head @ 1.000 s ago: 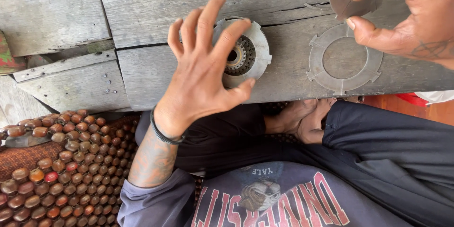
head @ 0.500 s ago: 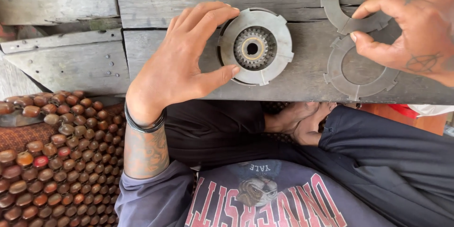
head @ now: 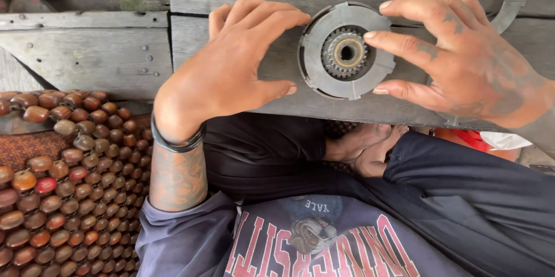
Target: Assembling motorcycle clutch plates into a clutch basket and cleaning parts with a toothbrush.
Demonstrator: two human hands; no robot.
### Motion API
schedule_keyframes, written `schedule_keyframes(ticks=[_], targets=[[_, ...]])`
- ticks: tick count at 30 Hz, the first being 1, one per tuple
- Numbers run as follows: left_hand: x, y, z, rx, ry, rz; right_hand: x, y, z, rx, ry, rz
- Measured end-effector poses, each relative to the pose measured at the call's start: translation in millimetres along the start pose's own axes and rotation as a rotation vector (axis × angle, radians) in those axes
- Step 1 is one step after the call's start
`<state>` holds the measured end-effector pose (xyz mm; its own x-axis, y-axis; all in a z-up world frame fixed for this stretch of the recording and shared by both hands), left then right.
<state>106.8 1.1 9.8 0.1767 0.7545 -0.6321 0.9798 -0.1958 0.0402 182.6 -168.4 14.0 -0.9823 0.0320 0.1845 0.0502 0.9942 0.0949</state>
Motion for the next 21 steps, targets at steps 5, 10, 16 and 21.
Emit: schedule_keyframes(ticks=[5,10,16,21], targets=[[0.8,-3.6,1.0,-0.044,0.017,0.026,5.4,6.6,-0.3,0.006,-0.030,0.006],[2.9,-4.3,4.8,-0.068,0.040,0.043,10.1,12.0,-1.8,0.011,0.017,0.021],[2.8,-5.0,5.2,-0.073,0.037,0.047,13.6,15.2,0.9,0.045,0.011,-0.079],[2.6,-5.2,5.3,-0.078,0.031,0.061,13.8,11.4,3.2,-0.001,-0.057,-0.125]])
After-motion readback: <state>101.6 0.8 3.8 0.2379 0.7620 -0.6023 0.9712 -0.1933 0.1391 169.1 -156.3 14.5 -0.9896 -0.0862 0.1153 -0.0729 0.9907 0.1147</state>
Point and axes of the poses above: each hand's wrist, its own y-axis towards the middle knuckle, its own z-axis out of the palm, x = y × z, the point moved 10 cm from there along y, towards the middle knuckle, and after that the axes turned 3 degrees about x, right-handed, at the moved point
